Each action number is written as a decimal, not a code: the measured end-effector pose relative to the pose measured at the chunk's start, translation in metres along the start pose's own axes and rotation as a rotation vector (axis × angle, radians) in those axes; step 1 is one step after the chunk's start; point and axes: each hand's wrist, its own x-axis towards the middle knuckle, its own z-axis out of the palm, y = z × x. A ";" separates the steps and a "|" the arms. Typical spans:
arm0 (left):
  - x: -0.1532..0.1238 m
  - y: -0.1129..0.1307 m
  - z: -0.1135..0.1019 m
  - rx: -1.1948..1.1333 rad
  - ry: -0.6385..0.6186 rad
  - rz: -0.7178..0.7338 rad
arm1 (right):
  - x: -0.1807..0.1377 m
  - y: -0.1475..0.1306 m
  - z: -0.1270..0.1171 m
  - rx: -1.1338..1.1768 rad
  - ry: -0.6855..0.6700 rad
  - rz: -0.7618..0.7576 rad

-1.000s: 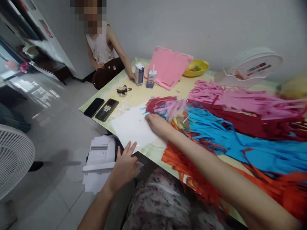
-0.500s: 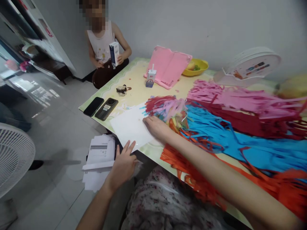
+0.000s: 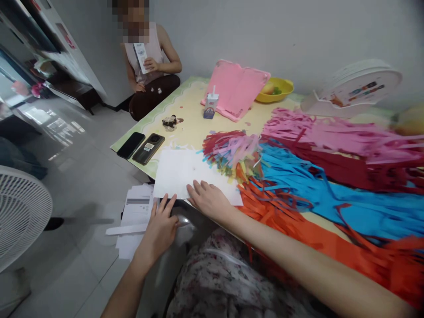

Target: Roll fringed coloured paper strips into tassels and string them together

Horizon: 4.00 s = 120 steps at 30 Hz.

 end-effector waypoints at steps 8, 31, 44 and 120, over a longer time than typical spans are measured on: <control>-0.011 0.005 0.008 -0.092 0.098 0.076 | 0.011 0.002 -0.003 0.092 0.041 -0.003; 0.019 0.010 0.017 -0.023 -0.094 0.109 | -0.079 0.006 0.028 0.199 0.056 -0.143; 0.016 0.017 0.019 -0.084 -0.159 0.014 | -0.053 0.002 0.019 0.234 0.066 -0.068; -0.021 0.084 -0.082 -1.002 0.132 0.303 | -0.154 0.073 -0.157 1.474 1.023 0.506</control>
